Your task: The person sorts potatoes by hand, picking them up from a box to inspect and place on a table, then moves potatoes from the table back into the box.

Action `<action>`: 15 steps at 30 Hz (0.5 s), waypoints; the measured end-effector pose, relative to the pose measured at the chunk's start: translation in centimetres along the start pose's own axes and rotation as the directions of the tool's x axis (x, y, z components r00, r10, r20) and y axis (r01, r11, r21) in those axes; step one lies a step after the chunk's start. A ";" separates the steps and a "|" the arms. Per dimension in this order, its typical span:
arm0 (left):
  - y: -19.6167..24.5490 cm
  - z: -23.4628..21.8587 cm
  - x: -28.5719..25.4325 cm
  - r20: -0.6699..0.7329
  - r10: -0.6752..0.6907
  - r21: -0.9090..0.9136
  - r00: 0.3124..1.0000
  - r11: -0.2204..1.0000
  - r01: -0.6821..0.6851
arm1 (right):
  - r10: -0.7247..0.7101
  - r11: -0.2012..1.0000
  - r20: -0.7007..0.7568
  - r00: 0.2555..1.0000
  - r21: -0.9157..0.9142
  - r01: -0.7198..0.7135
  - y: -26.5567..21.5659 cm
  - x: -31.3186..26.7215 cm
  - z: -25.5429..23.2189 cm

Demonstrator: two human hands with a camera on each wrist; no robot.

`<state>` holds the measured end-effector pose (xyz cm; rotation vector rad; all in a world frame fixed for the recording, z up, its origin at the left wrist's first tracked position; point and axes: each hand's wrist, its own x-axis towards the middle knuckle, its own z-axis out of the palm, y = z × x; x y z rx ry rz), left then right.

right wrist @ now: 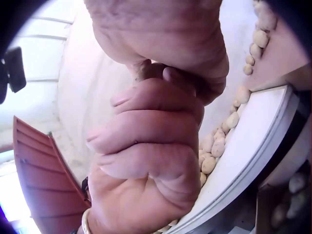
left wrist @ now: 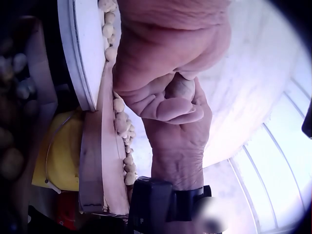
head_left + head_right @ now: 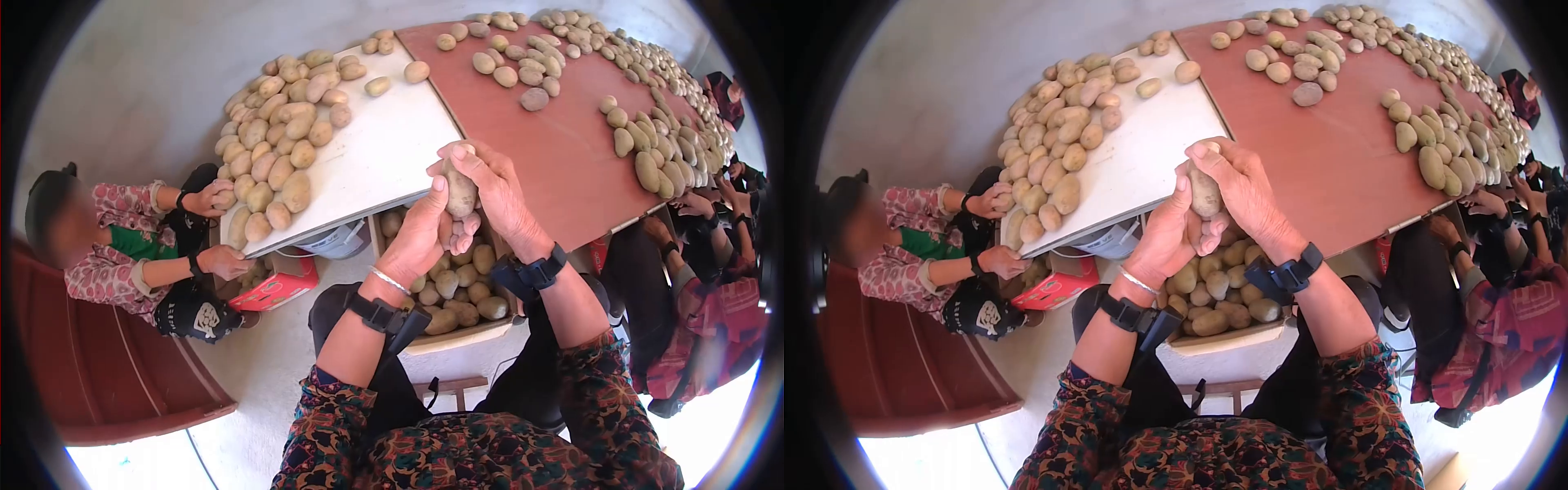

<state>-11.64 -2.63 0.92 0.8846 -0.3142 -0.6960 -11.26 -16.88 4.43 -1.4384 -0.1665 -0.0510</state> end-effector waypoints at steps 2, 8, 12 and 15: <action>-0.2 0.0 -0.1 -0.032 -0.010 -0.025 0.999 1.000 0.009 | -0.003 1.000 0.004 1.000 -0.023 0.003 -0.2 -0.1 0.3; -0.4 -0.2 -0.1 -0.204 -0.031 -0.075 0.978 0.997 0.016 | 0.027 0.999 0.040 0.999 -0.045 -0.026 -0.3 -0.3 0.7; -0.5 -0.9 0.0 -0.276 -0.031 0.033 0.961 0.999 0.042 | 0.154 0.987 0.121 0.981 -0.072 -0.146 0.2 -0.4 0.5; -0.5 -1.0 -0.3 -0.235 -0.006 0.247 0.972 0.967 0.065 | 0.217 0.972 0.113 0.969 -0.116 -0.204 -0.3 -0.7 0.8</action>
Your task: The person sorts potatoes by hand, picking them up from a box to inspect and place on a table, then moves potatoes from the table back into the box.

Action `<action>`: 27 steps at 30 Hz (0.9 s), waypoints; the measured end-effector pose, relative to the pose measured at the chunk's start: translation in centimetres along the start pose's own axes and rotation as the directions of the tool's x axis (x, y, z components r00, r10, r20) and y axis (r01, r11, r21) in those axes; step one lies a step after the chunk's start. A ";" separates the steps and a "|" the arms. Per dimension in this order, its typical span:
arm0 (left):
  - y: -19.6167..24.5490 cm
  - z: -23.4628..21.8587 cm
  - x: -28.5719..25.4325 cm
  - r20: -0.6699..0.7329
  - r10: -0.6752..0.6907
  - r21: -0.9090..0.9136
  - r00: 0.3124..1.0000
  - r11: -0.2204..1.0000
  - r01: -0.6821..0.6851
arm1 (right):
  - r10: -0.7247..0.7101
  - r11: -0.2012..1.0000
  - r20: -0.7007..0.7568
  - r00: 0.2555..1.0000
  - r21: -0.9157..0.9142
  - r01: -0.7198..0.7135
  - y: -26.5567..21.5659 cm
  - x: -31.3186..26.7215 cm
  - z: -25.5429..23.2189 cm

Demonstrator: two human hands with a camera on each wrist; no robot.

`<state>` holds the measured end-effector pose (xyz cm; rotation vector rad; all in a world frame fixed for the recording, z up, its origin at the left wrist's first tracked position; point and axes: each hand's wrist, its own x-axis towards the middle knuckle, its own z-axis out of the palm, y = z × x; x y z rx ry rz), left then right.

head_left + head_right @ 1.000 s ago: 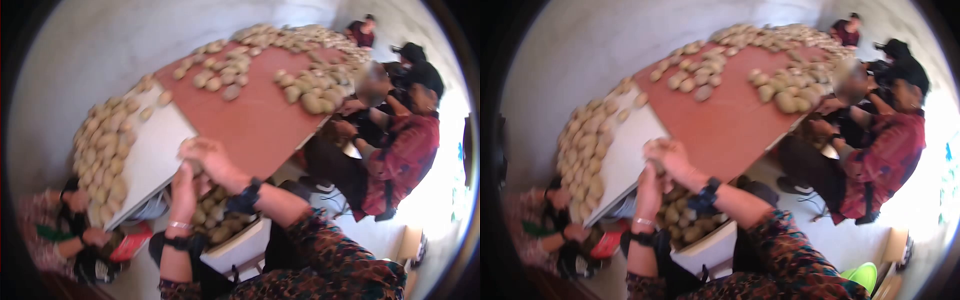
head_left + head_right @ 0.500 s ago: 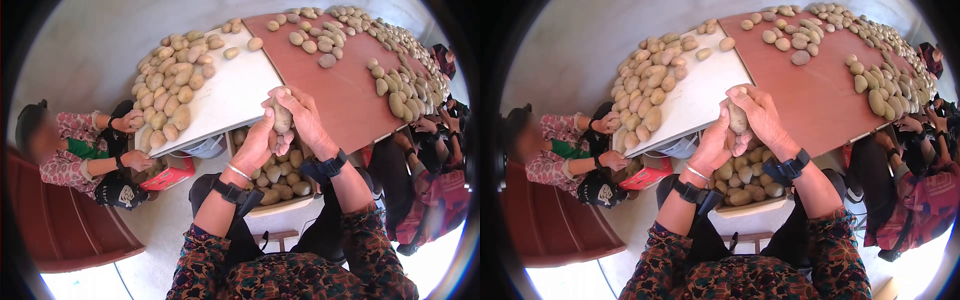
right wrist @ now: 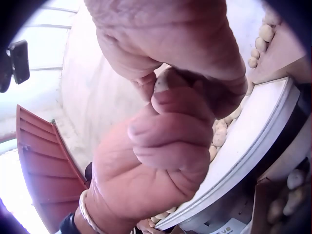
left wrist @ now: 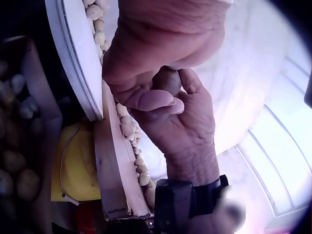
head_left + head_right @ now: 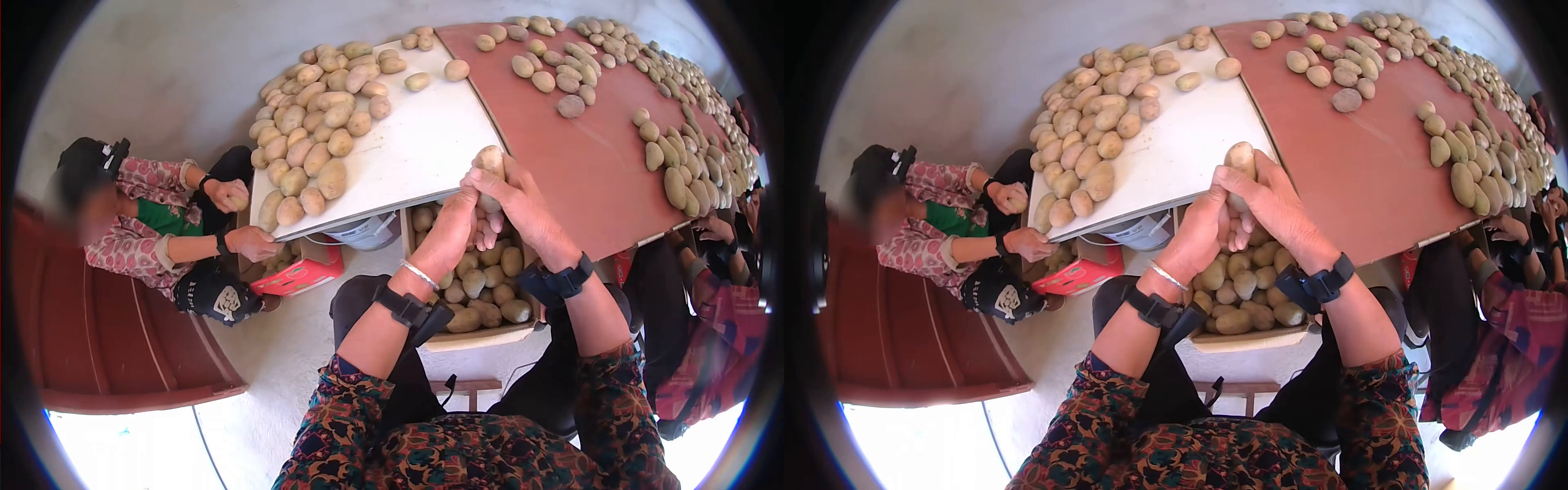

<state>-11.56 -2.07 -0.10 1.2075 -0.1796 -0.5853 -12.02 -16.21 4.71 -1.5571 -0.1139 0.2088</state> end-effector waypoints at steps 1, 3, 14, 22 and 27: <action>-0.1 -0.1 0.0 -0.005 0.001 0.000 1.000 1.000 -0.001 | 0.016 1.000 -0.033 0.999 0.004 -0.015 -0.2 -0.2 0.1; -0.1 -0.3 0.1 0.045 0.007 -0.008 0.999 1.000 -0.007 | 0.013 1.000 -0.054 0.998 -0.028 -0.014 0.0 -0.1 0.2; 0.8 -0.3 -0.2 -0.133 0.118 0.123 0.984 0.987 -0.102 | -0.028 0.997 0.041 0.999 0.073 0.025 0.8 1.2 -1.0; 1.0 -0.8 -0.4 -0.080 0.190 0.198 0.979 0.965 -0.171 | 0.020 0.988 0.079 0.997 0.154 -0.033 0.6 1.1 -1.7; 1.8 -1.0 -0.9 -0.003 0.159 0.003 0.987 0.987 -0.159 | -0.075 0.960 0.202 0.977 0.281 0.016 0.3 1.0 -2.1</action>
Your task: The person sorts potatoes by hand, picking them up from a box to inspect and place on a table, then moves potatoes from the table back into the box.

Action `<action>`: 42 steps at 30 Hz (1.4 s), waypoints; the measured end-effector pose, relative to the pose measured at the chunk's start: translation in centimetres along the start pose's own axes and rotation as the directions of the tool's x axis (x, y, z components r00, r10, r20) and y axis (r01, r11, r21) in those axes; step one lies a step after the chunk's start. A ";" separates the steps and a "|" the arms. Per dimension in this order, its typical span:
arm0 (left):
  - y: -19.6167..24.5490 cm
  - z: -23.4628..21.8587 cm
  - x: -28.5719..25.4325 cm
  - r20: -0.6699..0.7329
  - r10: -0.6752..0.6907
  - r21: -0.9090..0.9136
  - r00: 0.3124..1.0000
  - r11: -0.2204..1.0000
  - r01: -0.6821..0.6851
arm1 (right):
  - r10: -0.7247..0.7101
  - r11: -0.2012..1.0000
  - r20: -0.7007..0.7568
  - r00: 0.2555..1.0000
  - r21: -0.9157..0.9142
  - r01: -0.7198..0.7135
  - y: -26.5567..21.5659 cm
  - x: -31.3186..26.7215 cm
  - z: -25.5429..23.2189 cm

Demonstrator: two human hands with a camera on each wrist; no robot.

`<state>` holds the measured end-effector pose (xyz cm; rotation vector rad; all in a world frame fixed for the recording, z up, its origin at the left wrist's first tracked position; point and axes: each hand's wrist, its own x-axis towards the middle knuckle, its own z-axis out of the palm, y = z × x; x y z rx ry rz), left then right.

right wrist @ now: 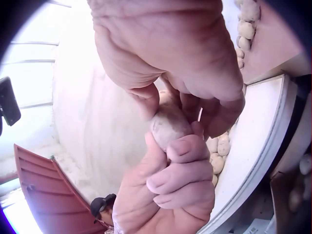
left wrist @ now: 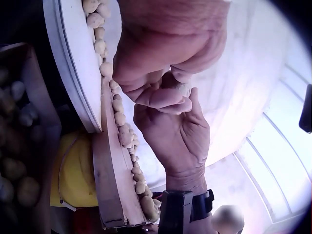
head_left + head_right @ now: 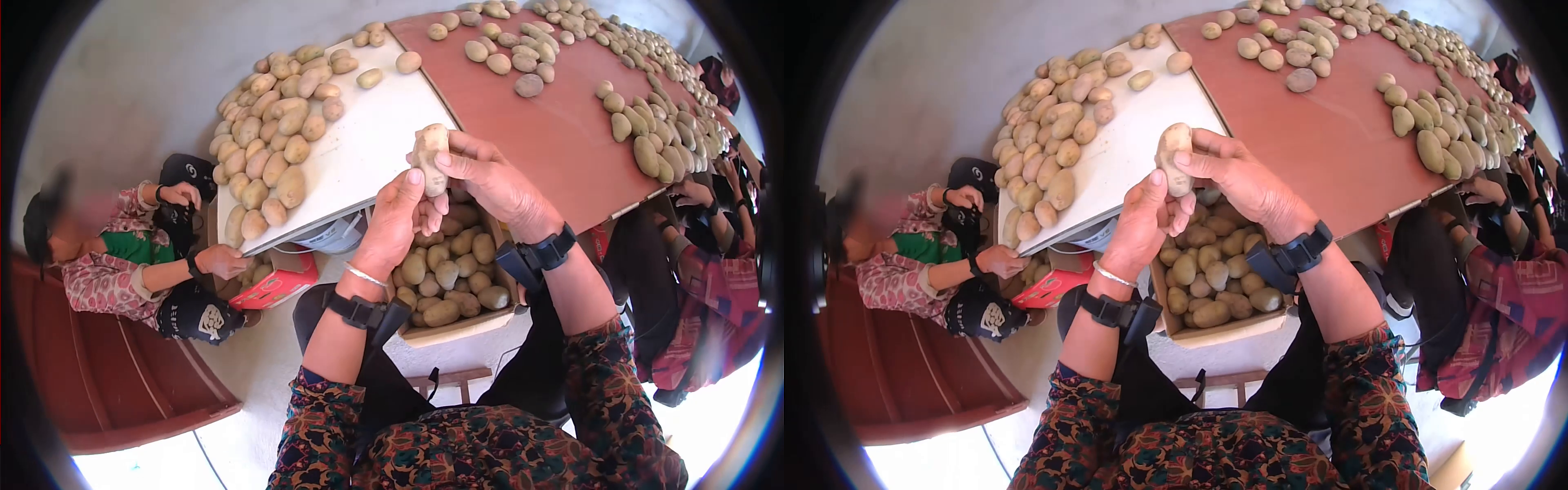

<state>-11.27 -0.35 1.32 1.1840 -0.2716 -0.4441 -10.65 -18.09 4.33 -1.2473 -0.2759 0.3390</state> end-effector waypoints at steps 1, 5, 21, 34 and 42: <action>0.0 0.1 -0.1 0.009 0.009 -0.002 1.000 1.000 -0.009 | -0.083 0.996 -0.019 0.996 0.022 0.084 0.0 -0.1 0.4; -0.3 0.5 -0.6 0.027 0.033 0.011 0.999 0.999 -0.033 | -0.173 0.985 0.033 0.984 -0.004 0.174 -0.1 -0.5 0.3; -0.8 0.1 -1.0 -0.101 0.435 0.234 0.895 0.884 -0.403 | -0.092 0.982 -0.096 0.991 -0.173 0.074 -0.2 -2.1 -0.7; -0.4 -0.4 -0.6 -0.165 0.413 0.399 0.896 0.858 -0.323 | -0.205 0.975 -0.107 0.973 -0.103 0.195 0.9 -0.6 -1.1; -1.1 -3.4 -0.9 -0.208 0.286 0.698 0.935 0.714 -0.064 | -0.179 0.932 -0.409 0.895 -0.361 0.021 0.8 -0.8 -1.9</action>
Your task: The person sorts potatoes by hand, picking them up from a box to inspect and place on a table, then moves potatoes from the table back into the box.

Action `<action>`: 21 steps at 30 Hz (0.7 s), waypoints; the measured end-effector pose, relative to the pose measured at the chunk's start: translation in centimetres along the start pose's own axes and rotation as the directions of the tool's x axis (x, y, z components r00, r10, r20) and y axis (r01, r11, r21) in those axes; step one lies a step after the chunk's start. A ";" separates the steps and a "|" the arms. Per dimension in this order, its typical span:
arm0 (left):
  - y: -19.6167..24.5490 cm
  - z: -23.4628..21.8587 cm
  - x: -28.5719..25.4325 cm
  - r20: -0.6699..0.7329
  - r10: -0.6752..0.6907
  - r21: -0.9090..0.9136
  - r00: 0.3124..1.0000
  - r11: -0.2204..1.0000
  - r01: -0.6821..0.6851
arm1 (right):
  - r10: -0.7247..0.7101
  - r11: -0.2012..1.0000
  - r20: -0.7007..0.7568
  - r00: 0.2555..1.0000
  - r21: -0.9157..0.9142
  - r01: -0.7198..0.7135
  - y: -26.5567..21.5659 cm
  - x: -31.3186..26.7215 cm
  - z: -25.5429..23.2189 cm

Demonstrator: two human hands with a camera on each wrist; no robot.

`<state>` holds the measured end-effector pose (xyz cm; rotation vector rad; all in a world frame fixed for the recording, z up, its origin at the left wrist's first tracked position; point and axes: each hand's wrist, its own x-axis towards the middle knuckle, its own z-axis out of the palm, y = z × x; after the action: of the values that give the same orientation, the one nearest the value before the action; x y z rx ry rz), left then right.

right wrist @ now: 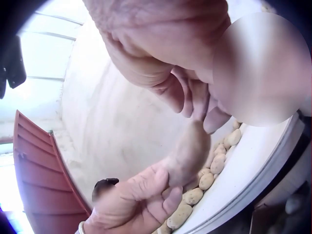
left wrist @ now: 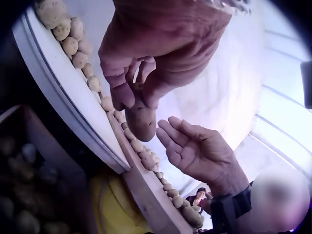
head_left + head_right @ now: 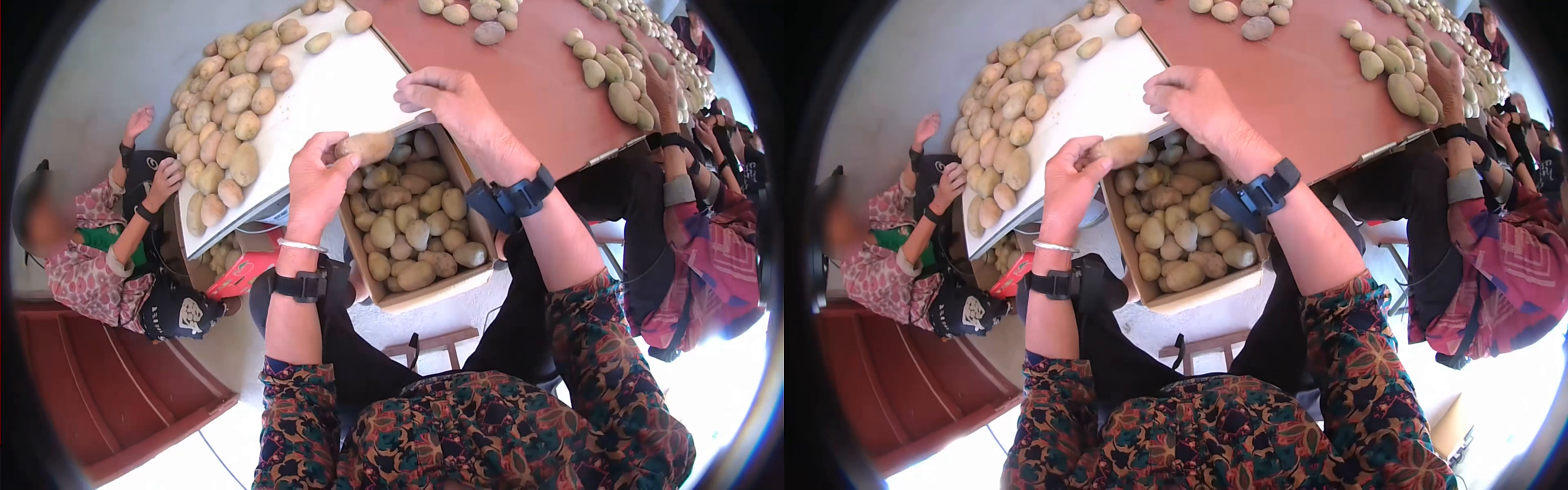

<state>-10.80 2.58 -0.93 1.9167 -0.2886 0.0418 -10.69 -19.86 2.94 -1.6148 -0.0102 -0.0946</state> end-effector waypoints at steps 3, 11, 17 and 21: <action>-1.7 -0.4 -0.6 0.029 -0.051 0.349 0.998 0.936 0.038 | 0.037 0.999 0.008 0.999 0.037 -0.037 -0.2 -0.1 -0.4; -3.7 0.2 -1.0 0.051 0.046 0.665 0.998 0.744 -0.068 | 0.091 0.995 0.144 0.985 -0.042 -0.085 -0.4 -0.1 0.0; -4.1 0.8 -0.7 -0.049 0.064 0.687 0.997 0.726 -0.013 | 0.104 0.994 0.134 0.986 -0.046 -0.099 -0.5 0.1 0.1; -2.9 0.5 -0.2 -0.120 0.055 0.643 0.991 0.765 0.035 | 0.074 0.997 0.124 0.990 0.011 -0.075 -0.4 0.2 0.1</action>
<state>-10.45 3.11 -3.82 2.5915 -0.2057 0.3132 -10.52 -19.79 3.36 -1.6017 -0.0463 0.0634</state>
